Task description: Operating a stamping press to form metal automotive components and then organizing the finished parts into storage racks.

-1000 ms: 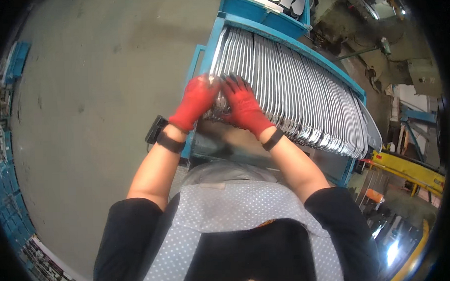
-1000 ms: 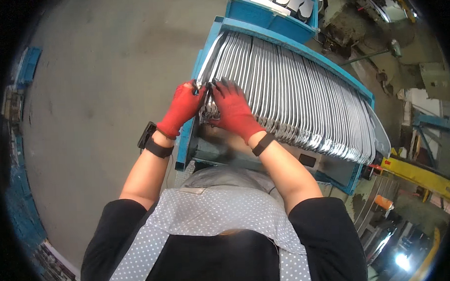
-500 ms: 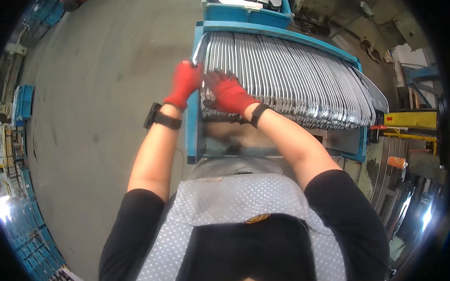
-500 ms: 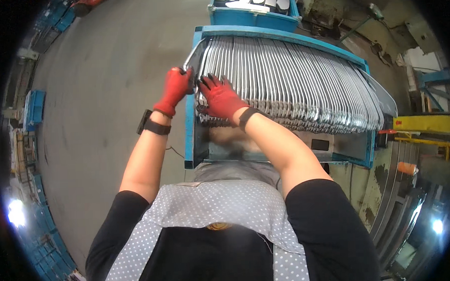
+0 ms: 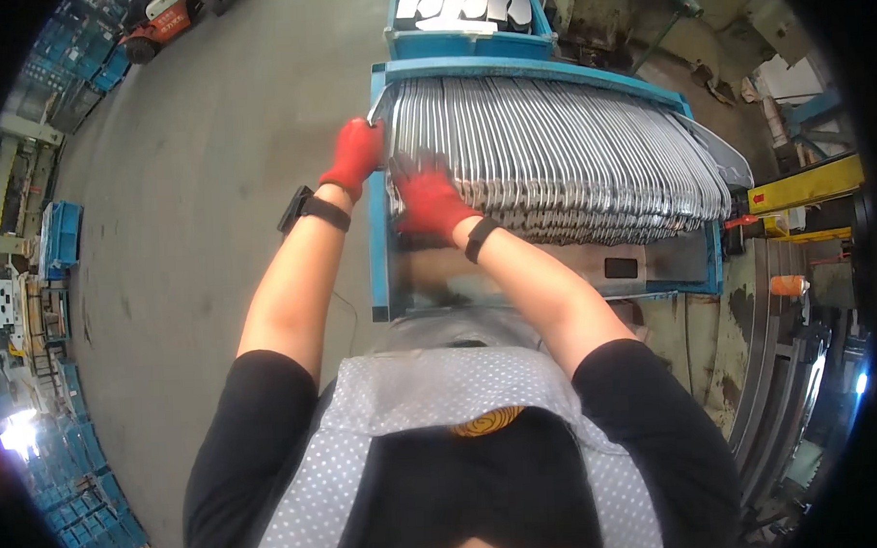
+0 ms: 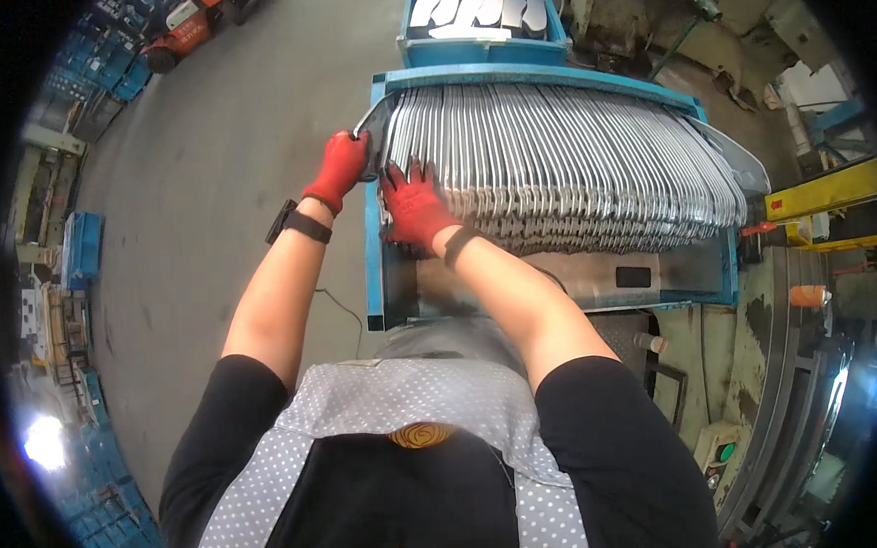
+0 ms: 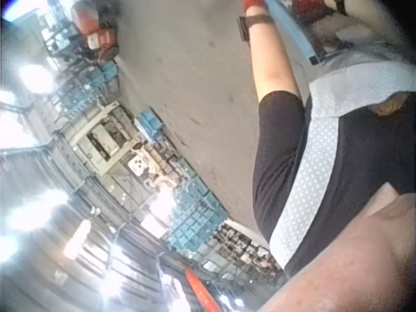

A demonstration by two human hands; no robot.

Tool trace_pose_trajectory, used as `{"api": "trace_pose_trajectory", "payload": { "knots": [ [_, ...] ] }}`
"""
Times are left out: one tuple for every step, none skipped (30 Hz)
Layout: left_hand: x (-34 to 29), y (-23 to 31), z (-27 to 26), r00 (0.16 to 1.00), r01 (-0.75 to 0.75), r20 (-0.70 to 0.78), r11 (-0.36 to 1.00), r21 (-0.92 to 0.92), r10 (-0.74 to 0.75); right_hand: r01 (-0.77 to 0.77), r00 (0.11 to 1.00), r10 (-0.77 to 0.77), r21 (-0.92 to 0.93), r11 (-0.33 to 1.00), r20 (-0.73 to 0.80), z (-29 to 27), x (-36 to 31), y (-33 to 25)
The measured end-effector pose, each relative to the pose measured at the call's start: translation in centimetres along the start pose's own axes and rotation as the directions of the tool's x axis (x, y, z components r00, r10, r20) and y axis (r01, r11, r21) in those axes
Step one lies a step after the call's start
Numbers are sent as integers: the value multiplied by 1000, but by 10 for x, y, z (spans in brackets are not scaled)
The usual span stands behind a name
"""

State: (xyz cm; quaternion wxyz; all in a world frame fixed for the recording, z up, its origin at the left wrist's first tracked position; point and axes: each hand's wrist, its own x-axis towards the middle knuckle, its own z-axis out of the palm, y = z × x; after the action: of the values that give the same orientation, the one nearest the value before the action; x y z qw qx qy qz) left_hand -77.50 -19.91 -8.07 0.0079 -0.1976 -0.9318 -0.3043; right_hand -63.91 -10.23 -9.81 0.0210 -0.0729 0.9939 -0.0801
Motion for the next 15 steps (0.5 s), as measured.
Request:
{"api": "trace_pose_trajectory", "payload": {
  "knots": [
    [-3,-5,3,999,31,-32,997,-77,-33,-18,1000,17,-21,1000,-8,0,-4,-6],
    [-2,0,2,999,25,-24,997,-73,-26,-27,1000,27,-15,1000,-9,4,-6,-5],
    [0,5,2,1000,9,-24,997,-72,-11,-35,999,33,-79,996,-26,12,-7,-2],
    [1,10,2,1000,-6,-23,997,-71,4,-43,998,38,-142,989,-43,18,-8,0],
    [4,-1,3,1000,0,-24,998,-60,-1,-37,999,31,-131,991,-45,23,-5,-4],
    [12,-12,3,997,-75,26,996,40,74,-22,998,13,-152,988,-60,25,0,-5],
    [18,-23,3,986,-154,83,979,136,143,-9,997,-5,-174,985,-77,26,5,-7],
    [15,-17,8,983,-161,108,978,132,148,-15,988,-16,-200,980,-152,33,6,-3],
    [15,-4,7,995,-82,66,994,78,77,-28,989,-2,-196,980,-150,34,8,-2],
    [14,10,7,1000,-5,28,1000,21,4,-46,991,22,-174,984,-135,36,10,-5],
    [13,11,7,999,-10,30,1000,23,10,-56,991,37,-151,987,-125,36,12,-9],
    [12,10,6,1000,-18,2,1000,11,18,-71,991,44,-210,975,-128,36,11,-9],
    [11,9,6,999,-28,-26,1000,-2,28,-79,990,52,-209,975,-131,37,6,-7],
    [8,-1,6,999,-26,-32,1000,4,26,-69,995,53,-203,977,-83,31,5,-9],
    [5,-10,9,1000,6,30,997,-83,-3,-63,998,57,-200,978,-36,22,3,-10]
  ]
}}
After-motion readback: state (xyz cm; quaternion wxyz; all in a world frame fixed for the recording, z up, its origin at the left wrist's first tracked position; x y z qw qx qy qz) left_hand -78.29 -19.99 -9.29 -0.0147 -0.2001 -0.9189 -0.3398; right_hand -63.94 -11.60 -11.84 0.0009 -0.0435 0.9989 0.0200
